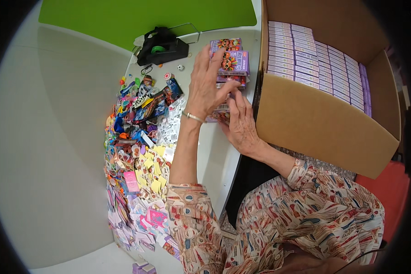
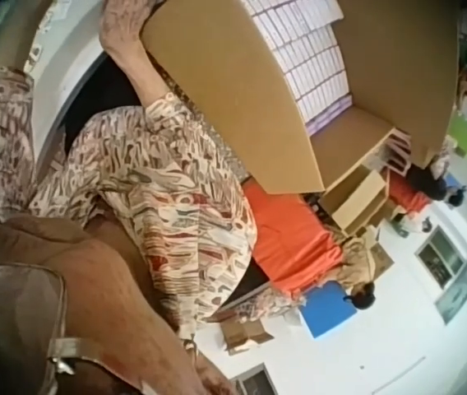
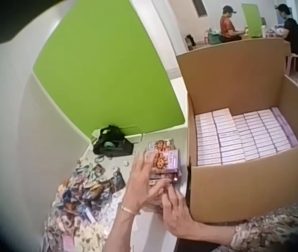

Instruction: Packing small product boxes into a larger cardboard carton.

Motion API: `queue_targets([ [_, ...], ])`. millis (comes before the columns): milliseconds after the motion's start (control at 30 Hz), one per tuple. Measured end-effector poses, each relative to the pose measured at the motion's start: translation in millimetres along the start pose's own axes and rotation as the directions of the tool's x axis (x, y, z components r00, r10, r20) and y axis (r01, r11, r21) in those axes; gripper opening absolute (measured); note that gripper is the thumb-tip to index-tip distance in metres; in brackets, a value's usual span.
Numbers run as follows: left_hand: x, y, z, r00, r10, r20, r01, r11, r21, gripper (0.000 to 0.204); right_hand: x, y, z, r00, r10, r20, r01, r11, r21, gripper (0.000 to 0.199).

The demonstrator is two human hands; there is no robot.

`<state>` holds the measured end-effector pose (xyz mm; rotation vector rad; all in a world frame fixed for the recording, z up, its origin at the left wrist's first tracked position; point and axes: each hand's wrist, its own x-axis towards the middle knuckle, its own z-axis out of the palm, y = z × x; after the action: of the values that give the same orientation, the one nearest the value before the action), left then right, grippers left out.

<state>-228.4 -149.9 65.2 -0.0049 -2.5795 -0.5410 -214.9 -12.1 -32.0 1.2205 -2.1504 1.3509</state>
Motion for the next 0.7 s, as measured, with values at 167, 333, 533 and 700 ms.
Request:
queue_targets([
  [167,27,-15,9,0.974,0.051,0.221,-0.076,0.991,0.107,0.07,0,-10,-10,0.999,-0.028,0.028,0.026,0.997,0.075,0.094],
  [333,26,-23,16,0.983,0.092,0.159,-0.11,0.988,0.105,0.06,4,-10,-18,0.999,-0.038,0.035,0.035,0.995,0.097,0.091],
  [533,32,-1,20,0.982,0.047,0.182,-0.088,0.971,0.223,0.057,1,-5,-15,0.997,-0.059,0.057,0.056,0.997,0.044,0.087],
  [700,31,12,30,0.989,-0.056,0.139,0.014,0.958,0.286,0.047,-2,-12,-20,0.994,-0.09,0.061,0.085,0.994,0.074,0.087],
])
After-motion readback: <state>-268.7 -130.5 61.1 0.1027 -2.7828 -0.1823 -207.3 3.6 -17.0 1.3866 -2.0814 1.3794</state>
